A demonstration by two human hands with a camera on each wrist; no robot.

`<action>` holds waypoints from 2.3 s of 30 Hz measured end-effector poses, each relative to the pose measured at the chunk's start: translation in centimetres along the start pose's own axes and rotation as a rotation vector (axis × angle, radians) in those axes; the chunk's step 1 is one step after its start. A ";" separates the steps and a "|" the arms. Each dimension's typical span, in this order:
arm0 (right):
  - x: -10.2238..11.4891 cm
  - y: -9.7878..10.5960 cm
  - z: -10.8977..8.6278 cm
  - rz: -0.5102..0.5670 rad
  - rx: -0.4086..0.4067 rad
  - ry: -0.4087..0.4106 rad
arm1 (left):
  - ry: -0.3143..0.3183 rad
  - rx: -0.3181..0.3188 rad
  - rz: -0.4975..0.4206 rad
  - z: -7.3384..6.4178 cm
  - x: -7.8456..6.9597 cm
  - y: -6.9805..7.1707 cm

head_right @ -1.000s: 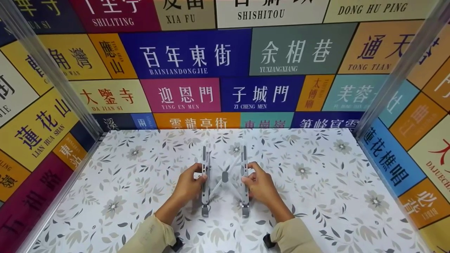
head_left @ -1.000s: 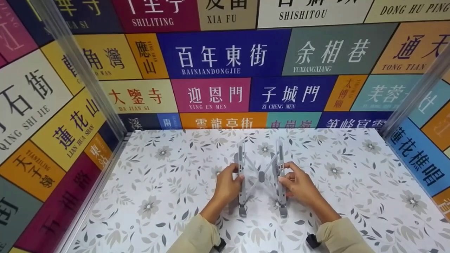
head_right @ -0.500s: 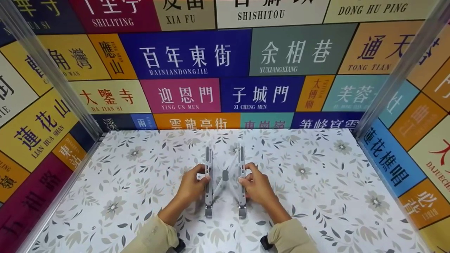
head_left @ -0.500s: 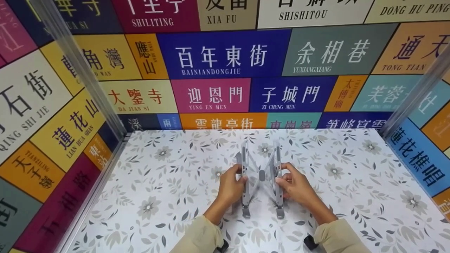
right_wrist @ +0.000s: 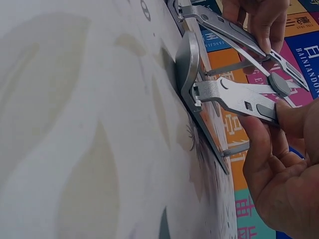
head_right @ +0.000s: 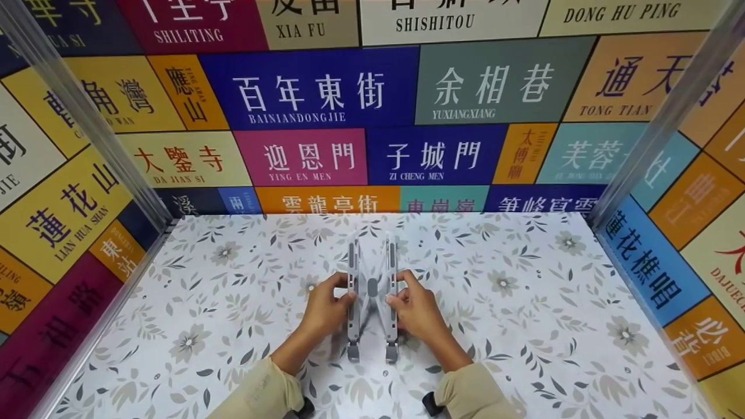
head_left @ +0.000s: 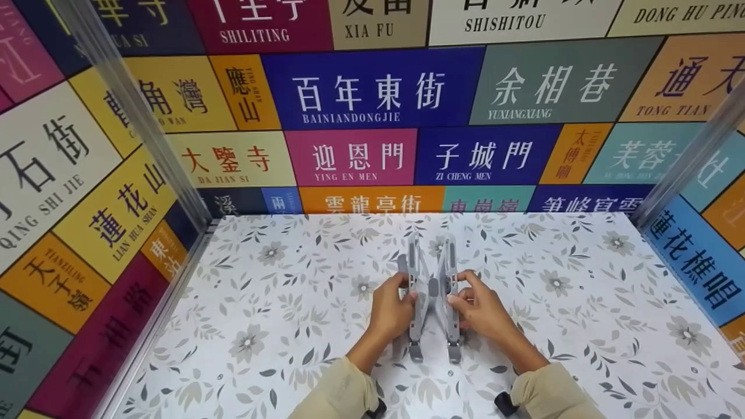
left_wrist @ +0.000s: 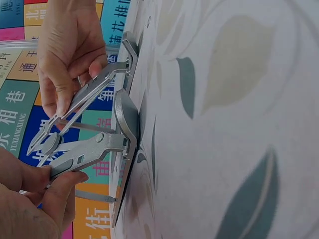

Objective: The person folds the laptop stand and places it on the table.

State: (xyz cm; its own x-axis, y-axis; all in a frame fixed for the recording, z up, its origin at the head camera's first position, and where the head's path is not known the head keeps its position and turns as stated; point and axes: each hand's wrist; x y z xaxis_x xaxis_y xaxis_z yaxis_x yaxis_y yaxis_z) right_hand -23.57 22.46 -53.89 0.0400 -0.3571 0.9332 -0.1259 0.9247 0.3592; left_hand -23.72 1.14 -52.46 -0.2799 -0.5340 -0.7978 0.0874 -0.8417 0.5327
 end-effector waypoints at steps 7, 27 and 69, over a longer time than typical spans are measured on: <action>0.2 -0.6 0.1 -0.015 -0.024 -0.005 | 0.000 -0.015 -0.011 0.0 -0.1 -0.5; 0.9 -2.3 0.7 0.002 0.017 0.036 | 0.026 -0.036 -0.055 0.0 -0.3 -1.3; 9.2 -1.1 8.2 -0.467 -0.114 0.422 | 0.207 0.060 0.974 -6.8 -6.0 -4.6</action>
State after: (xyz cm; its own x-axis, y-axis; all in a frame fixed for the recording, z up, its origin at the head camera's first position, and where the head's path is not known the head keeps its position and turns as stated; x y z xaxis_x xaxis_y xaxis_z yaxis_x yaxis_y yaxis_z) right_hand -31.15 17.07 -45.72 0.4549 -0.6643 0.5931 0.1039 0.7010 0.7056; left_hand -15.97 7.70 -52.03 0.0611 -0.9975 -0.0357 0.1405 -0.0268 0.9897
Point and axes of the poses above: each hand's wrist, its own z-axis towards the middle knuckle, its own y-axis out of the back of the hand, x = y × z, and after that the axes turned 2 degrees about z, right-handed
